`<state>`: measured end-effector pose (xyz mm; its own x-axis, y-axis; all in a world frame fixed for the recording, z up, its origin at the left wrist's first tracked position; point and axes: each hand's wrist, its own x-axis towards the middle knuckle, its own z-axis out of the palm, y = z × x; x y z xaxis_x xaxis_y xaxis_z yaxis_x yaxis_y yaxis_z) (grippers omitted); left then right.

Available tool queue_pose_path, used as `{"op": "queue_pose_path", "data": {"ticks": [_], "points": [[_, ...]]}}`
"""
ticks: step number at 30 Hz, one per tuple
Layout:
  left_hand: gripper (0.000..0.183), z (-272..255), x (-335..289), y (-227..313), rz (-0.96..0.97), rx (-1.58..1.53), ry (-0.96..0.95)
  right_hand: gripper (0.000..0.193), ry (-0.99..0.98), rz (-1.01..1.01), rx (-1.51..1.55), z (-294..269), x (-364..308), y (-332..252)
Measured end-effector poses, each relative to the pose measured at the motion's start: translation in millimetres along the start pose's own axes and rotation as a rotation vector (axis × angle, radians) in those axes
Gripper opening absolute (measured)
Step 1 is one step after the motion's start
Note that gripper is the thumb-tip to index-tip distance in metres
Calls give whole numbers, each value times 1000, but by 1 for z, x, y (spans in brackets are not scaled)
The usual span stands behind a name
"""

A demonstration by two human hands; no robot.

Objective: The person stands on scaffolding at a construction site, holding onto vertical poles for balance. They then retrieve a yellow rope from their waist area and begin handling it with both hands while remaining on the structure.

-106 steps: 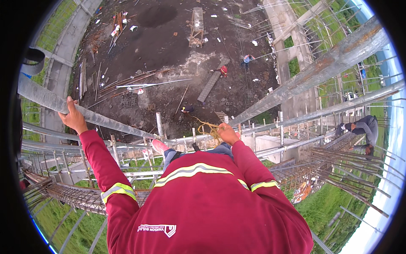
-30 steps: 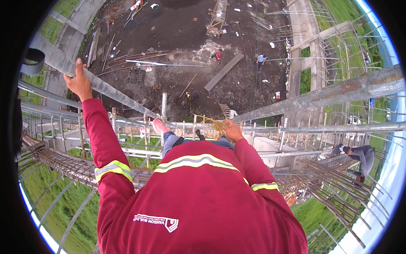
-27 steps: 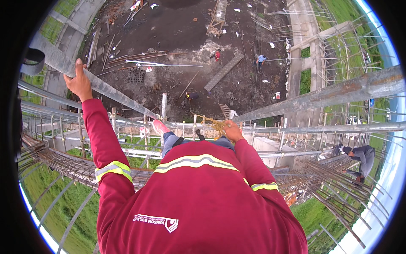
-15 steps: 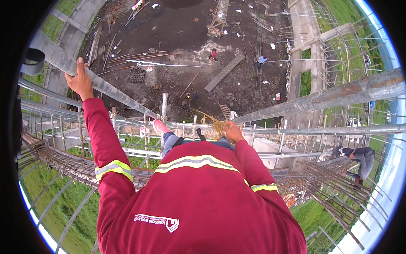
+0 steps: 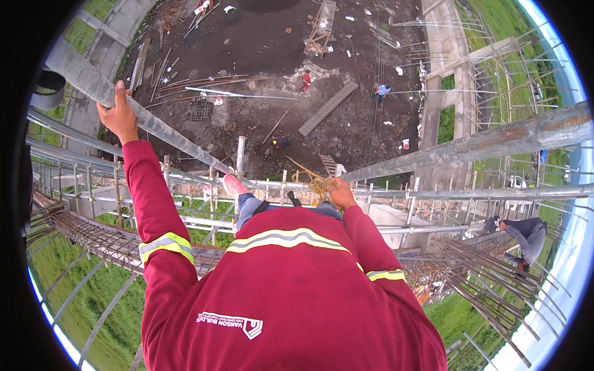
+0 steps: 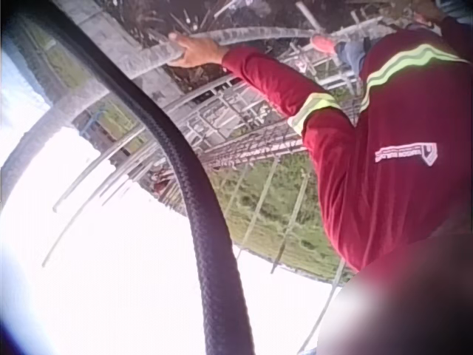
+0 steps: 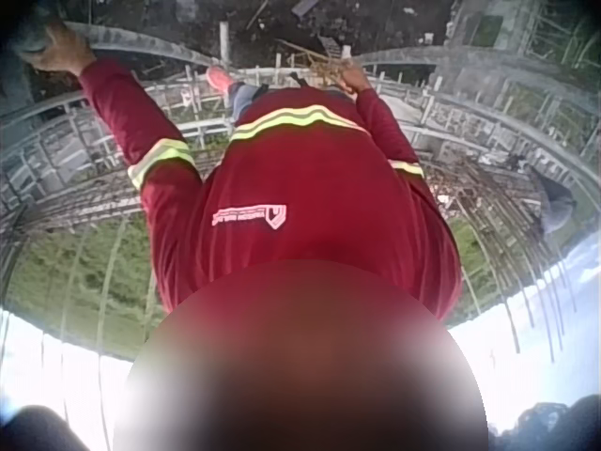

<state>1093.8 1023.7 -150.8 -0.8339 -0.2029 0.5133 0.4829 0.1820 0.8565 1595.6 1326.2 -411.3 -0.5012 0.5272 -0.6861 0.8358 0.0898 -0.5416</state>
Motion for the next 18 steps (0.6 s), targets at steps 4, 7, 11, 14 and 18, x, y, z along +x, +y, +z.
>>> {"op": "queue_pose_path", "data": {"ticks": [4,7,11,14,18], "points": [[34,2,-1,2,46,-60,-2,41,5,-35,-27,2,2,4],[31,2,-2,4,50,-57,-4,39,0,-47,-9,1,1,3],[33,2,-2,6,46,-52,-8,36,-19,-53,62,-2,-3,0],[33,2,-2,6,42,-47,-13,35,-23,-20,75,-2,-5,-3],[33,2,-3,7,24,-44,-7,35,-12,26,57,-1,-4,-1]]}}
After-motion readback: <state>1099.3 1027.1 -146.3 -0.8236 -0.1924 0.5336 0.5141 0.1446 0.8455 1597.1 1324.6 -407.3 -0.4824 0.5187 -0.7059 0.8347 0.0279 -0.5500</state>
